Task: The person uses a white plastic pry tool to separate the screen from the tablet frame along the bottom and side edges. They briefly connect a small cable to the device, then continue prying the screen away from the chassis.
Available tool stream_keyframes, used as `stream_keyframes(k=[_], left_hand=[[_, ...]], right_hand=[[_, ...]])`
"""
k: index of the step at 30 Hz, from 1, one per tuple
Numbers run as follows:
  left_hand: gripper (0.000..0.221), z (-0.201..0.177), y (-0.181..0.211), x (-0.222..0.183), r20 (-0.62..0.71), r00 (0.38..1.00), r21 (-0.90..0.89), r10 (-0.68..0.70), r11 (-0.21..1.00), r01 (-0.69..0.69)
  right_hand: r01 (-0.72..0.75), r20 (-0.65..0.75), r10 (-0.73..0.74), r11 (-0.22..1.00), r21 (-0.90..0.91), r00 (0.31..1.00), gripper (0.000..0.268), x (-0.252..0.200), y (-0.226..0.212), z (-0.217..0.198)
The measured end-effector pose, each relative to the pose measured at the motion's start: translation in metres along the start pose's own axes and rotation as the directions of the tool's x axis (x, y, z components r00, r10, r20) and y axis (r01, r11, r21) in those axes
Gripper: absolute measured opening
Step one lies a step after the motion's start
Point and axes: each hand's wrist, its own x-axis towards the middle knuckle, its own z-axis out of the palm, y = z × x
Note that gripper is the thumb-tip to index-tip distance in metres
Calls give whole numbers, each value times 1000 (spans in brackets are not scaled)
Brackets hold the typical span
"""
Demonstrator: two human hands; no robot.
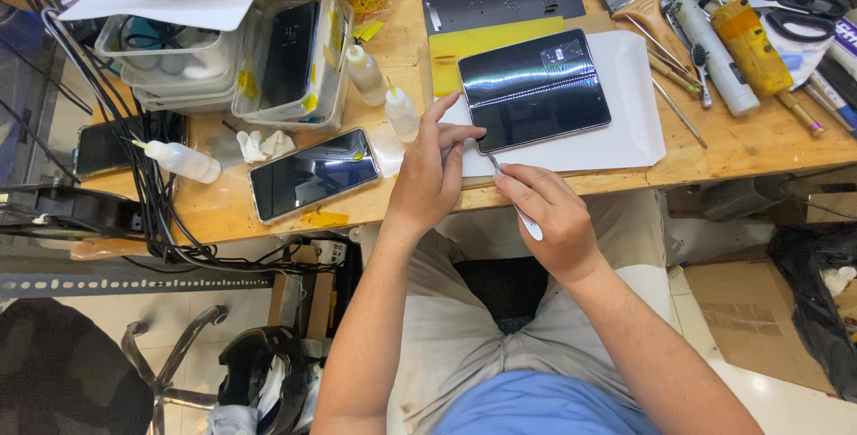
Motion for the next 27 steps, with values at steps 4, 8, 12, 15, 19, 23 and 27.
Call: stream_keyframes(k=[4,8,12,15,19,23,27], left_hand=[[54,0,0,0,2,1000,1,-5,1000,5],[60,2,-4,-1,14,1000,4,12,1000,-12],[61,2,-7,-3,16,999,16,30,999,-30],[63,4,-13,-3,8,999,1,45,999,-45],[64,4,-14,-3,2,999,5,45,999,-45],[62,4,-11,-4,1,999,1,40,999,-40],[61,3,-6,-1,-1,999,15,32,999,-32]], right_hand=[[-4,21,5,1000,-8,1000,12,7,-2,-3],[22,217,-2,996,-92,976,15,21,0,-7],[132,327,-79,981,-143,942,16,13,17,3],[133,287,-75,973,-189,955,18,12,4,1],[149,174,-115,969,-197,978,18,2,-7,4],[170,115,-147,958,-230,982,19,-2,-12,6],[134,92,-119,974,-181,989,20,-1,-10,6]])
